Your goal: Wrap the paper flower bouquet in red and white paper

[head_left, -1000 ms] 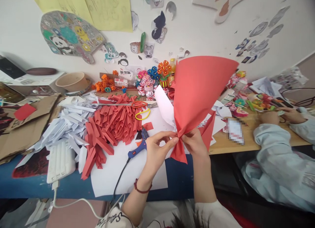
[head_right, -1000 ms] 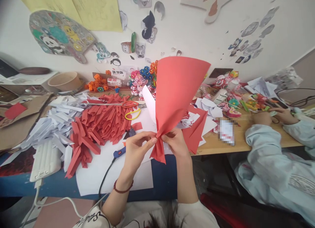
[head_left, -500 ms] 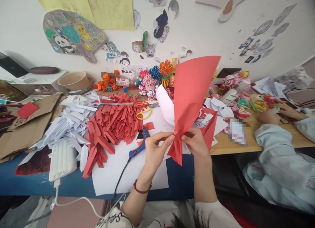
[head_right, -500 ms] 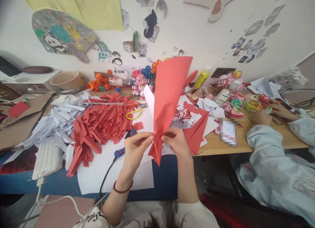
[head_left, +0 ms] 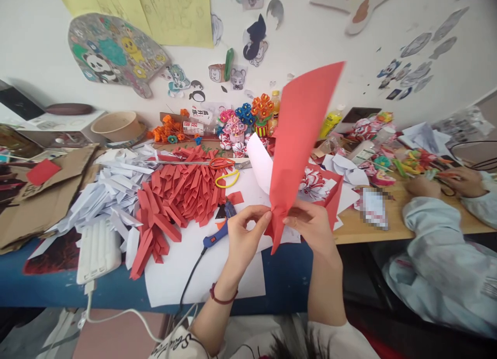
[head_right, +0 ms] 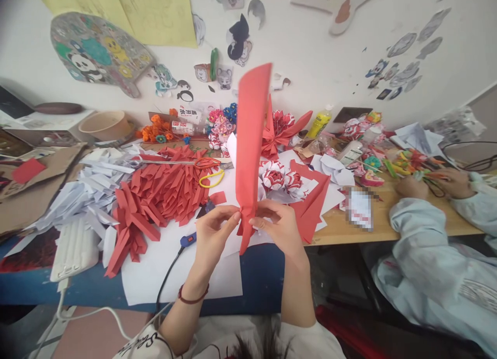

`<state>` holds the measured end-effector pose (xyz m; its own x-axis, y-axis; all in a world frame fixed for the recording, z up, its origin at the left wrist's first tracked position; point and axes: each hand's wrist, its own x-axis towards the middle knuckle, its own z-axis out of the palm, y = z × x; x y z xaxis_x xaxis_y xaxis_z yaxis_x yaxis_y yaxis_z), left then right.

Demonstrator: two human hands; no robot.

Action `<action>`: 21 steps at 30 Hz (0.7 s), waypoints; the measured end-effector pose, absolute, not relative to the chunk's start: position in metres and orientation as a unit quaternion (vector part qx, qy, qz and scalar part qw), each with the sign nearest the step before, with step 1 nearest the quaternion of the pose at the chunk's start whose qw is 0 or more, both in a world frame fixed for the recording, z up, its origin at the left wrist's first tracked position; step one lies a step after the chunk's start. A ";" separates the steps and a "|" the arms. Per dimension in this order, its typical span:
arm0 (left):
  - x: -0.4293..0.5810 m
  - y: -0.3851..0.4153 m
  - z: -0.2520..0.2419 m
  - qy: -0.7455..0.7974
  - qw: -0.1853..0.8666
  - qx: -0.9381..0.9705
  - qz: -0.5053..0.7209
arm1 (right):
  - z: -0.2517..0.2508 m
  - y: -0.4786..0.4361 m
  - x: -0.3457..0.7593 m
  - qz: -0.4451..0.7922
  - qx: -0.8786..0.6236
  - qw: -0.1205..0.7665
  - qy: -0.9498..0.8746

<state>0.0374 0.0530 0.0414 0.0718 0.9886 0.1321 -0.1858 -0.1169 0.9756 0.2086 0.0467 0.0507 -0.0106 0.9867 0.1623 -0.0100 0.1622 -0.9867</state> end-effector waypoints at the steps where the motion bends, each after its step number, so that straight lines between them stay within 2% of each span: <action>1: 0.038 0.053 0.041 0.405 0.524 0.499 0.559 | 0.052 0.045 0.206 0.448 -0.459 0.544 -0.541; 8: 0.039 0.050 0.038 0.420 0.494 0.531 0.546 | 0.061 0.033 0.184 0.306 -0.527 0.567 -0.555; 21: 0.035 0.049 0.036 0.338 0.616 0.498 0.508 | 0.062 0.026 0.178 0.196 -0.562 0.557 -0.579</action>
<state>0.0347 0.0492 0.0364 0.2546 0.9629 0.0898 -0.2902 -0.0125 0.9569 0.1781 0.0264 0.0618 0.2520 0.8693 0.4252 0.4332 0.2916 -0.8528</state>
